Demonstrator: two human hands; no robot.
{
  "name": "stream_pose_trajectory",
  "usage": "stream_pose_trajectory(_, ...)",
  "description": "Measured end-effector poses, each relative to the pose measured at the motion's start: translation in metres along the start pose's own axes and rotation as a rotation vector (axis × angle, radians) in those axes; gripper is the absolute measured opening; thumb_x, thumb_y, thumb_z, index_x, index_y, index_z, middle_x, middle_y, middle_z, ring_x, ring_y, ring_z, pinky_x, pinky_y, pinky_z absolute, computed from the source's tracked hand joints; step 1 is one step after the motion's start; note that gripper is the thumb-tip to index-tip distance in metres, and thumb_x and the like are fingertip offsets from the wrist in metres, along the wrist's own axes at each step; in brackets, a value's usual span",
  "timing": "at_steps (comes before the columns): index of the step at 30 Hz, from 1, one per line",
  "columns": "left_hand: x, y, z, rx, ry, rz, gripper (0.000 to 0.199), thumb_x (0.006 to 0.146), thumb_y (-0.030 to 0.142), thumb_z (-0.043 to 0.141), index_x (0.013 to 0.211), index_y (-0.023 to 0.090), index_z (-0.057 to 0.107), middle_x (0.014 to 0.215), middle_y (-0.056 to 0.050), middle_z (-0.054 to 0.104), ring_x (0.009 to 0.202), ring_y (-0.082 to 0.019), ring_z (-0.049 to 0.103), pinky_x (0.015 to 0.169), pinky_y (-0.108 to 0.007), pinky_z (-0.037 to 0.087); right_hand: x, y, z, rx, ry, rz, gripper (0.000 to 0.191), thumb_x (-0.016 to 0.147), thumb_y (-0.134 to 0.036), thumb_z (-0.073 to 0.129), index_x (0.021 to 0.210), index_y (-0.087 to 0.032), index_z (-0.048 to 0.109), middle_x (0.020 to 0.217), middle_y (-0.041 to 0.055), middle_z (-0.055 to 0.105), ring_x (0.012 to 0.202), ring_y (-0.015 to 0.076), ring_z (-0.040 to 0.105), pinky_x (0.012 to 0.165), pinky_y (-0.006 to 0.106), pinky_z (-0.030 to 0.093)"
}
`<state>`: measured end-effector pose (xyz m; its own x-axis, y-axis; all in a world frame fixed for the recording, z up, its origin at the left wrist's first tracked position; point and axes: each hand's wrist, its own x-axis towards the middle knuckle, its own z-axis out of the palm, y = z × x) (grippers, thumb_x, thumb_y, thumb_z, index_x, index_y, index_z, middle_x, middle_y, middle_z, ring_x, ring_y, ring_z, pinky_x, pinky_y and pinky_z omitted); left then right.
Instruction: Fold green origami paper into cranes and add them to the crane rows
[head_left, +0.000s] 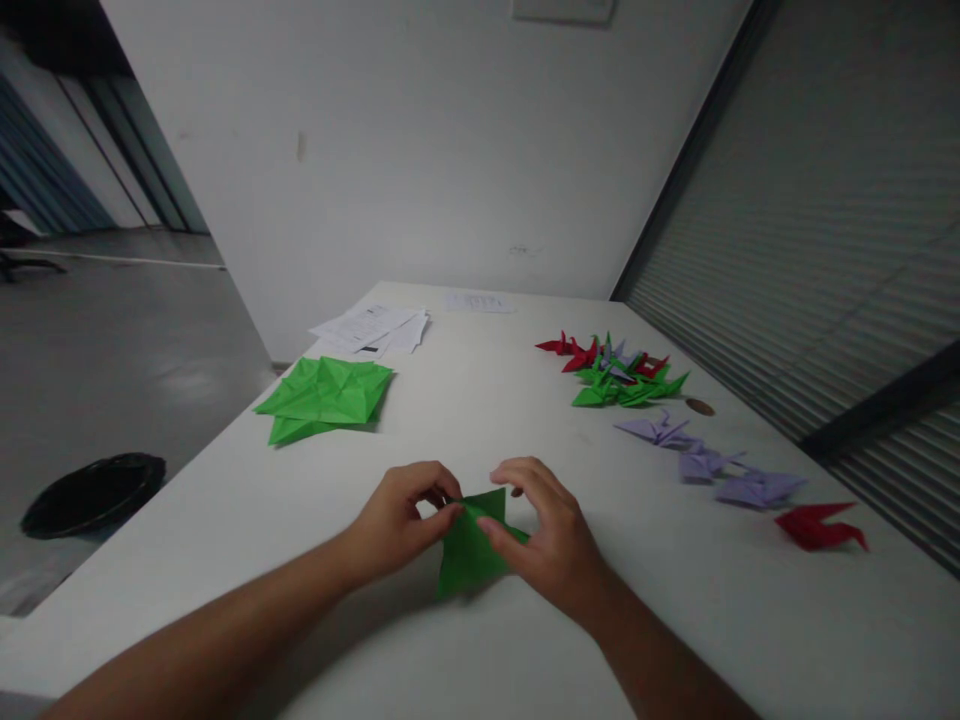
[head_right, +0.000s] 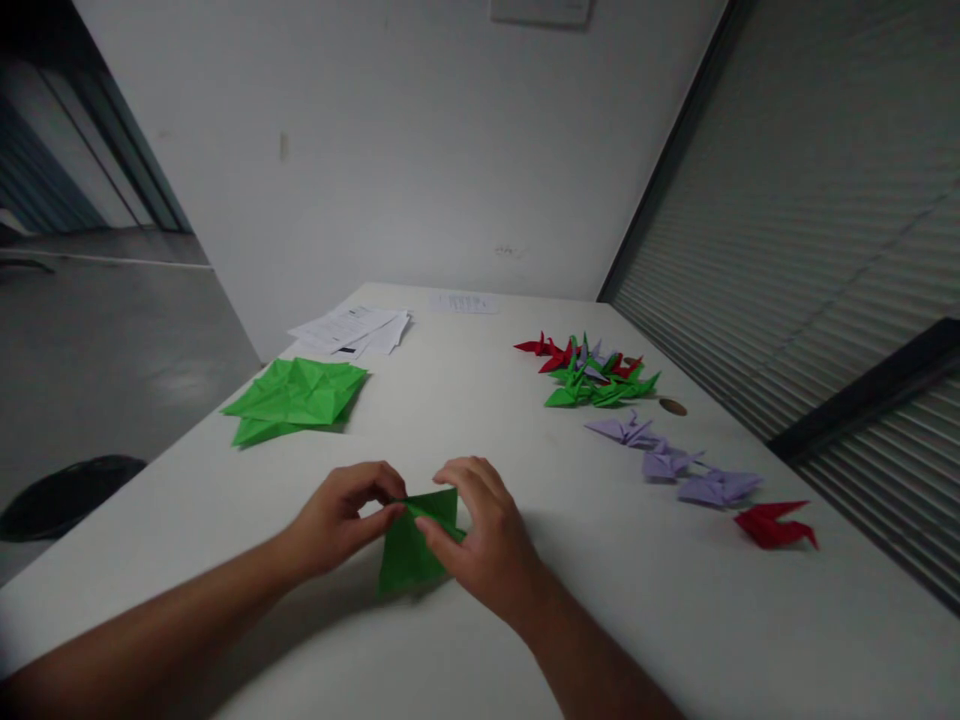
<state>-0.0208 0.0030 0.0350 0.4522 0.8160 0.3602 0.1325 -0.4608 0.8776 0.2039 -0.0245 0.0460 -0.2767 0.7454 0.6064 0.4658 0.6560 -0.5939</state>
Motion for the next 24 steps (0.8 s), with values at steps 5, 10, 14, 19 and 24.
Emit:
stream_pose_trajectory(5,0.002,-0.008,-0.002,-0.382,0.139,-0.143,0.022,0.083,0.030,0.081,0.082,0.015,0.065,0.079,-0.004,0.067,0.072,-0.013,0.060,0.063,-0.024,0.048,-0.006,0.029,0.001,0.338,-0.038,0.383,0.067,0.074,-0.035,0.085,0.131,-0.024,0.049,0.128,0.0149,0.064,0.116,0.0297,0.065,0.086,0.043,0.057)
stream_pose_trajectory(10,0.005,-0.017,0.002,-0.511,0.255,-0.181,0.027,0.076,0.029,0.087,0.079,0.014,0.065,0.081,-0.004,0.069,0.074,-0.013,0.061,0.067,-0.025,0.049,-0.008,0.039,0.010,0.673,-0.096,0.568,0.061,0.076,-0.043,0.085,0.124,-0.022,0.053,0.105,0.0087,0.071,0.090,0.0230,0.073,0.077,0.038,0.059)
stream_pose_trajectory(14,0.007,-0.020,0.002,-0.541,0.266,-0.201,0.030,0.074,0.030,0.089,0.078,0.014,0.064,0.081,-0.003,0.068,0.073,-0.013,0.061,0.067,-0.025,0.050,-0.005,0.036,0.014,0.742,0.022,0.631,0.051,0.074,-0.043,0.087,0.111,-0.021,0.059,0.096,0.0061,0.075,0.084,0.0213,0.072,0.072,0.033,0.058)
stream_pose_trajectory(19,0.007,-0.023,0.003,-0.485,0.185,-0.261,0.033,0.072,0.030,0.090,0.086,0.015,0.065,0.080,-0.001,0.066,0.071,-0.012,0.061,0.063,-0.022,0.047,-0.003,0.034,0.017,0.674,0.042,0.635,0.039,0.074,-0.039,0.087,0.100,-0.018,0.066,0.088,0.0056,0.075,0.079,0.0203,0.071,0.071,0.031,0.057)
stream_pose_trajectory(24,0.007,-0.027,0.004,-0.357,0.134,-0.307,0.034,0.071,0.030,0.088,0.091,0.015,0.066,0.078,-0.001,0.066,0.066,-0.011,0.059,0.060,-0.022,0.045,-0.003,0.032,0.017,0.583,-0.008,0.610,0.028,0.080,-0.044,0.080,0.086,-0.017,0.074,0.077,0.0031,0.072,0.068,0.0174,0.065,0.062,0.028,0.050)
